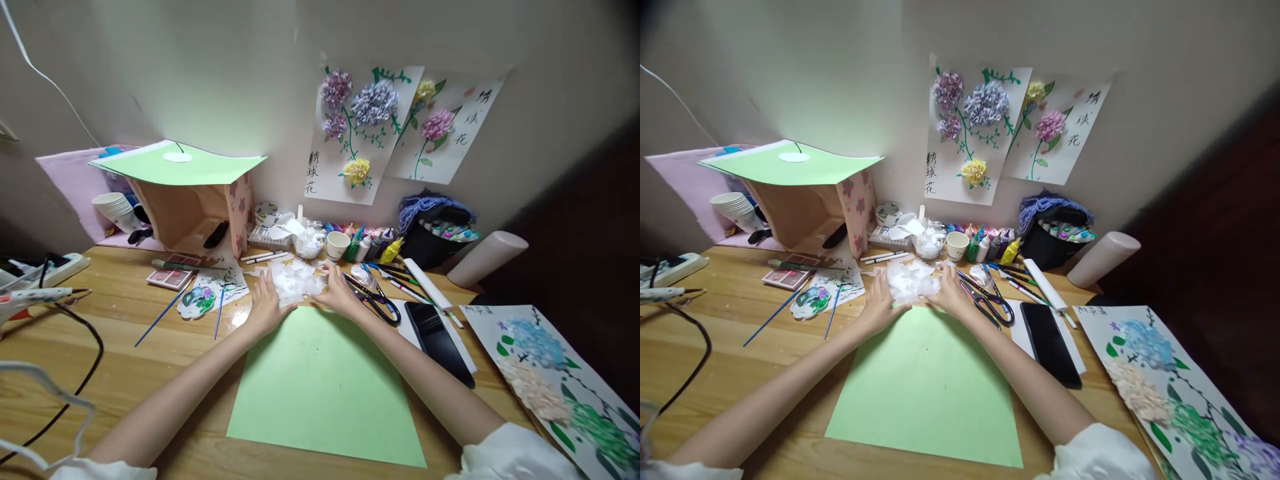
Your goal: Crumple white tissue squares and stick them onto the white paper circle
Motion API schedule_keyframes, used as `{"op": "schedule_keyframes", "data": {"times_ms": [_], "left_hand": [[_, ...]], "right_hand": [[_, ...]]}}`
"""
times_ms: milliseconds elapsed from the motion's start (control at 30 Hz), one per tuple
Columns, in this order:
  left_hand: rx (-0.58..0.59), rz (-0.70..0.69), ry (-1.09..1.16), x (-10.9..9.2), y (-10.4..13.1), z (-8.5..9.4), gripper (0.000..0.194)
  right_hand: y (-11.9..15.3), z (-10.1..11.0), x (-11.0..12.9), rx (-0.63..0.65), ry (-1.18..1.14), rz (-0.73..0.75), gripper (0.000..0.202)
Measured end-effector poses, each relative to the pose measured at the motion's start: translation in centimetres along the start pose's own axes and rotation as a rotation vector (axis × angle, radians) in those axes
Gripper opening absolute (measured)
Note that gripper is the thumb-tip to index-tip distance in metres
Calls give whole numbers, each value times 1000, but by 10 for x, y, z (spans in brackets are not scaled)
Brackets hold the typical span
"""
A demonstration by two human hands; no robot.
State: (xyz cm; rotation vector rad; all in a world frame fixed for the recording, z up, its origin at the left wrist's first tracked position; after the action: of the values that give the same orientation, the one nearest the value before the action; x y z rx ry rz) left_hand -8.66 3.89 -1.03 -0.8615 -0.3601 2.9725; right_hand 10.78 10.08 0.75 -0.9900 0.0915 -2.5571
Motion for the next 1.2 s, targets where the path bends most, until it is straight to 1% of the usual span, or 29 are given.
{"op": "schedule_keyframes", "data": {"times_ms": [67, 100, 133, 167, 233, 267, 333, 433, 500, 567, 633, 667, 700, 733, 800, 867, 900, 933, 967, 1000, 1067, 1100, 1200], "left_hand": [[20, -32, 38, 2, -10, -6, 86], [24, -52, 61, 2, -16, -9, 79], [26, -67, 82, 1, -22, -11, 72], [30, -81, 100, 0, -28, -14, 63], [32, -103, 118, -1, -42, -17, 48], [33, -117, 123, -1, -48, -17, 43], [35, -144, 127, -1, -57, -14, 41], [13, -156, 119, 1, -57, -3, 45], [-8, -135, 104, 3, -48, 4, 52], [17, -99, 81, 6, -37, 6, 63], [65, -35, 61, 8, -32, 4, 72], [79, -9, 56, 7, -33, 2, 70], [85, 4, 54, 6, -35, 1, 65], [83, 3, 55, 3, -38, 1, 57], [59, -7, 55, -4, -45, 3, 47], [-12, -11, 35, -12, -48, 8, 47], [-59, -26, 13, -16, -48, 10, 49], [-107, -67, -25, -18, -46, 11, 49], [-118, -136, -62, -19, -44, 10, 47], [-86, -219, -97, -19, -42, 8, 45], [31, -340, -154, -16, -38, 1, 39], [64, -350, -176, -12, -37, -3, 39], [48, -336, -205, -4, -37, -12, 47]], "right_hand": [[1, 4, 1, 64, 61, 92, 90], [1, 4, 2, 118, 77, 127, 89], [-1, 2, 2, 156, 89, 157, 82], [-3, 0, 2, 174, 108, 180, 69], [-11, -5, 4, 171, 157, 198, 40], [-15, -7, 5, 172, 177, 208, 31], [-22, -6, 8, 167, 197, 220, 24], [-26, 9, 13, 128, 204, 240, 31], [-25, 23, 14, 97, 192, 279, 45], [-25, 30, 12, 131, 160, 308, 58], [-30, 27, 9, 238, 142, 300, 59], [-33, 23, 7, 288, 146, 291, 55], [-36, 18, 6, 312, 159, 289, 49], [-39, 13, 6, 314, 164, 290, 43], [-42, 7, 9, 279, 168, 295, 40], [-40, 8, 12, 188, 173, 306, 41], [-37, 10, 14, 123, 183, 324, 42], [-33, 12, 14, 84, 197, 350, 44], [-28, 14, 15, 90, 215, 386, 45], [-24, 15, 14, 132, 237, 422, 45], [-17, 15, 12, 211, 274, 456, 43], [-15, 14, 10, 215, 284, 454, 44], [-9, 11, 8, 171, 287, 444, 45]]}}
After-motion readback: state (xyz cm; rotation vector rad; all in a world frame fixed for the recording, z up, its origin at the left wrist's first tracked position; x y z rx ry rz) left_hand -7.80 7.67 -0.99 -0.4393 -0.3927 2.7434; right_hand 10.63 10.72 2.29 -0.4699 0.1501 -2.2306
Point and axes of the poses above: each hand's wrist, its own y-axis away from the middle knuckle, its own z-axis out of the back of the hand, x = y × z, the point moved 1 cm from there along -y, towards the middle knuckle, and after that the axes turned 4 degrees about y, right-handed, at the moved point
